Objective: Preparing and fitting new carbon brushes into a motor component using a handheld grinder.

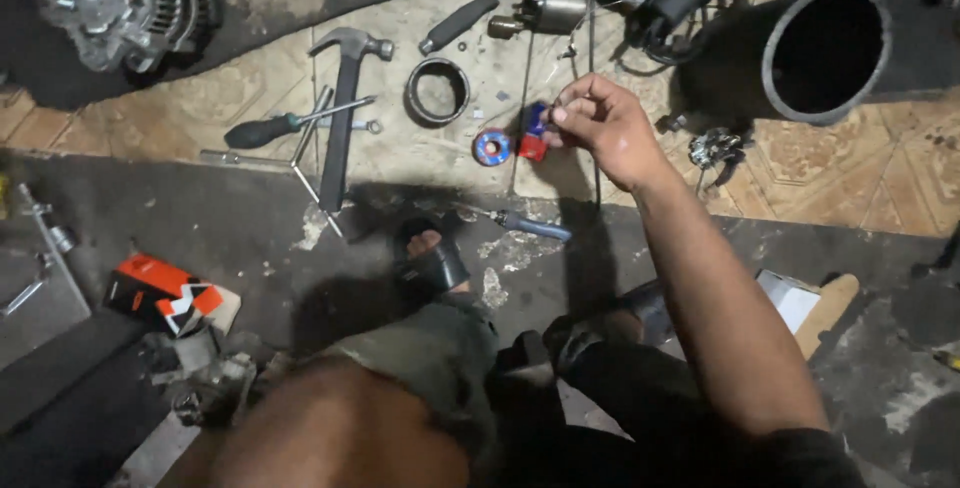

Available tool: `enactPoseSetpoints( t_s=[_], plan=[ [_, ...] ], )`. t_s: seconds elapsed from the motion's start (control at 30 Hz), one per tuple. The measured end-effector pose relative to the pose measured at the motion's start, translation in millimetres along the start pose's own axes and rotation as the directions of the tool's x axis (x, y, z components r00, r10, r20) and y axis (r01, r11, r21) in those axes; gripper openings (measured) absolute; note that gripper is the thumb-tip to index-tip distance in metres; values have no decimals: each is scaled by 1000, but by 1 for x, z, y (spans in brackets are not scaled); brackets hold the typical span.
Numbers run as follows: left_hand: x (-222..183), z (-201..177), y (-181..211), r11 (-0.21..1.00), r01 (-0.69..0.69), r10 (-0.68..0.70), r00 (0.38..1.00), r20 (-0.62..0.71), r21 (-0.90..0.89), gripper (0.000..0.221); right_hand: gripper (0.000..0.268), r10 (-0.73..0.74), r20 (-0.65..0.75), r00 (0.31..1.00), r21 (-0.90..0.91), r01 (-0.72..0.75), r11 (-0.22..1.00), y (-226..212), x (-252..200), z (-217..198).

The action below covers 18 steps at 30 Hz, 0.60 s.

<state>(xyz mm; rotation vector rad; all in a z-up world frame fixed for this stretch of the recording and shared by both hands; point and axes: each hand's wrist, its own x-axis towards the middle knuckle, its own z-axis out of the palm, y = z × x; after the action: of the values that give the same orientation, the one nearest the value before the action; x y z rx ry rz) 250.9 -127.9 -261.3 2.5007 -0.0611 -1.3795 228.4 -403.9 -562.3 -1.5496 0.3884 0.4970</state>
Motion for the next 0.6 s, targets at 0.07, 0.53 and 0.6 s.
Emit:
enactPoseSetpoints(
  t_s=[0.07,0.53,0.6],
  plan=[
    [-3,0,0,999,25,-25,1000,8,-24,26,28,-2,26,1000,-10,2,1000,6,-3,4],
    [-100,70,-62,976,-31,32,1000,-1,-218,43,51,-100,49,994,-226,108,968,-40,-119,7],
    [8,116,-113,967,-18,17,1000,-4,-256,44,53,-99,80,992,-252,116,961,-78,-152,9]
  ],
)
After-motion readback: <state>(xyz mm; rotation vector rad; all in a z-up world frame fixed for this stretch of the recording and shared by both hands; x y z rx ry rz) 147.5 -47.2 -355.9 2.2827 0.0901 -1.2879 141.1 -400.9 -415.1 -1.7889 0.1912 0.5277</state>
